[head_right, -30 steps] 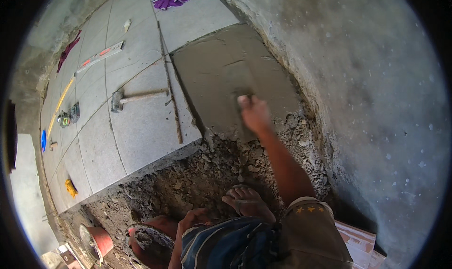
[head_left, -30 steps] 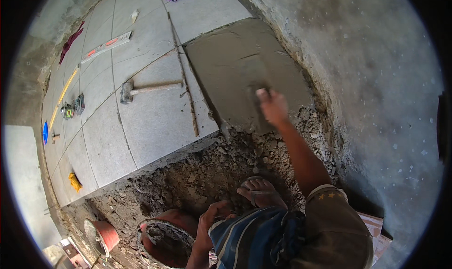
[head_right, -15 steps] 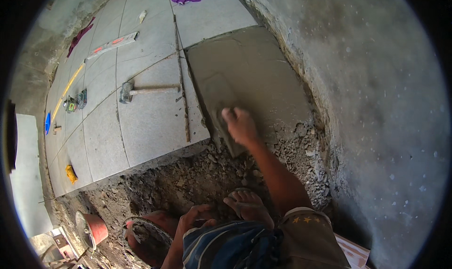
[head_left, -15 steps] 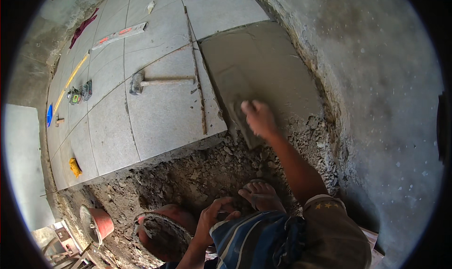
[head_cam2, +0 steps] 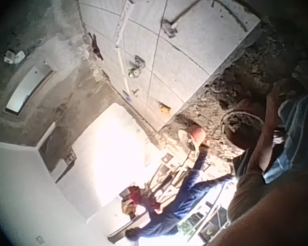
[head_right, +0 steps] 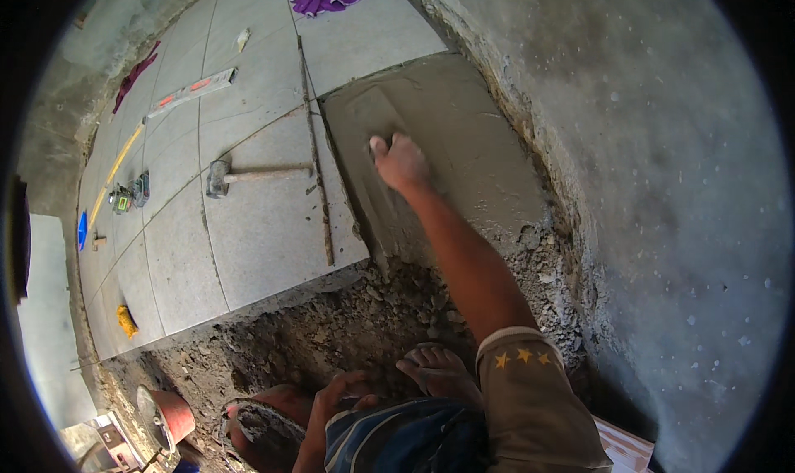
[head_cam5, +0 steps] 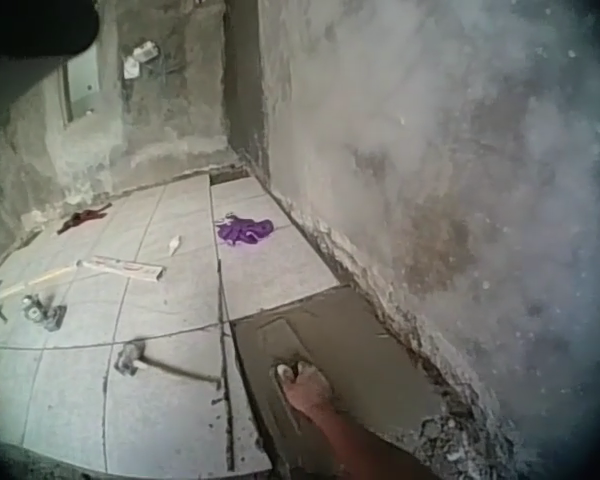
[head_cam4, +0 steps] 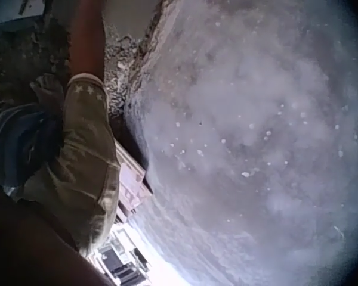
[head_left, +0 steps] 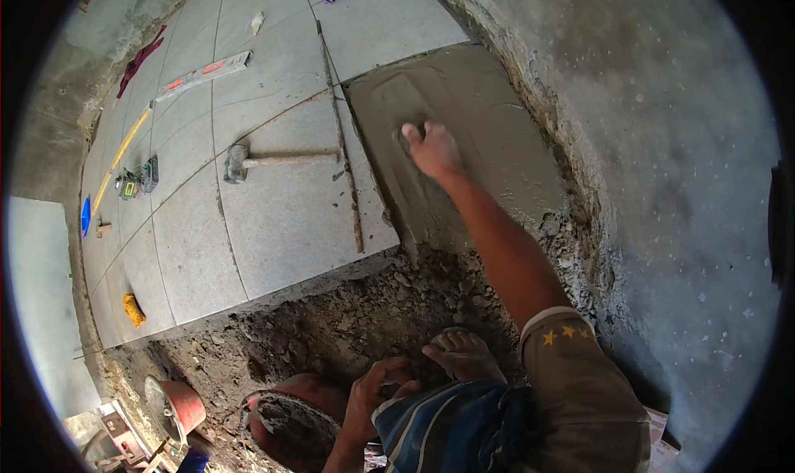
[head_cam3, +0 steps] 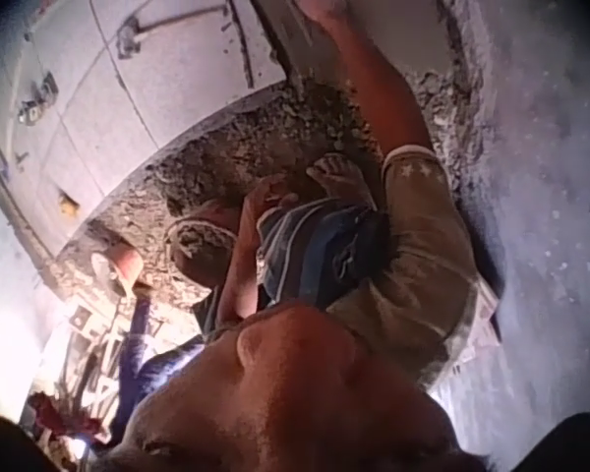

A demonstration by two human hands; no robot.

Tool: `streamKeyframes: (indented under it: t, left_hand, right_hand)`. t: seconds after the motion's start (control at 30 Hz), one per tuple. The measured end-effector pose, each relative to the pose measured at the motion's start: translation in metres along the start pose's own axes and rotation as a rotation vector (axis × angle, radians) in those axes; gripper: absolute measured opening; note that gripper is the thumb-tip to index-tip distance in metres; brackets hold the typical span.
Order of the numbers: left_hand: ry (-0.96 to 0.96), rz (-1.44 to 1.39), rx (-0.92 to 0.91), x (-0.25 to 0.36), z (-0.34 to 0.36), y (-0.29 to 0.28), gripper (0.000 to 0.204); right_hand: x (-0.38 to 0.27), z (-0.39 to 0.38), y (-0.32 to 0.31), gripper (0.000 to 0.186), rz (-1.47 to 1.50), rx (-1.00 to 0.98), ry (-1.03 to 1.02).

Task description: Applying and leveling mortar on the ground to prepare for floor tiling.

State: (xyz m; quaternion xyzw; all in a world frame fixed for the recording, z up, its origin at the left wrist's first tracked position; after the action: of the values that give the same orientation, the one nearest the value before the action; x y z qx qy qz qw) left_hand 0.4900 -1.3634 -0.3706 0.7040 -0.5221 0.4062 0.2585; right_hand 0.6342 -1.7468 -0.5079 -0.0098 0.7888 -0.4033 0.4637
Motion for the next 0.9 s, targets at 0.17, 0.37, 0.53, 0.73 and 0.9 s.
streamKeyframes:
  t: [0.17,0.37,0.53,0.73,0.9]
  left_hand:
    - [0.061,-0.016,0.002,-0.005,0.000,-0.003,0.039]
    - [0.046,-0.049,-0.043,-0.012,0.003,0.008,0.039]
    - [0.065,0.015,-0.057,-0.006,-0.002,0.008,0.040]
    - [0.074,0.073,-0.032,-0.007,-0.005,0.003,0.043]
    - [0.082,0.067,-0.027,-0.014,-0.006,0.008,0.044]
  right_hand:
    - [0.051,0.035,-0.059,0.058,0.093,0.068,0.204]
    - [0.120,-0.052,-0.112,0.058,0.476,0.130,0.216]
    - [0.118,-0.201,-0.098,0.049,0.535,-0.060,0.295]
    - [0.089,-0.224,-0.121,0.042,0.122,-0.161,-0.051]
    - [0.041,-0.073,-0.142,0.049,-0.410,0.006,-0.116]
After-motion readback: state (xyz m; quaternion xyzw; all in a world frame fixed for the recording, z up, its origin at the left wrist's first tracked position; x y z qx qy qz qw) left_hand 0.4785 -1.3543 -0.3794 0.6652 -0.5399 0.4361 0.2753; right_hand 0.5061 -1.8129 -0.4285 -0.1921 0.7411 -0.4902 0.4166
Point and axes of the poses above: each hand's wrist, its own z-axis towards the middle knuckle, its own y-axis out of the palm, x = y × z, the point moved 4 cm from there along z, towards the middle knuckle, and after that the axes turned 15 degrees about -x, right-handed, at the moved point
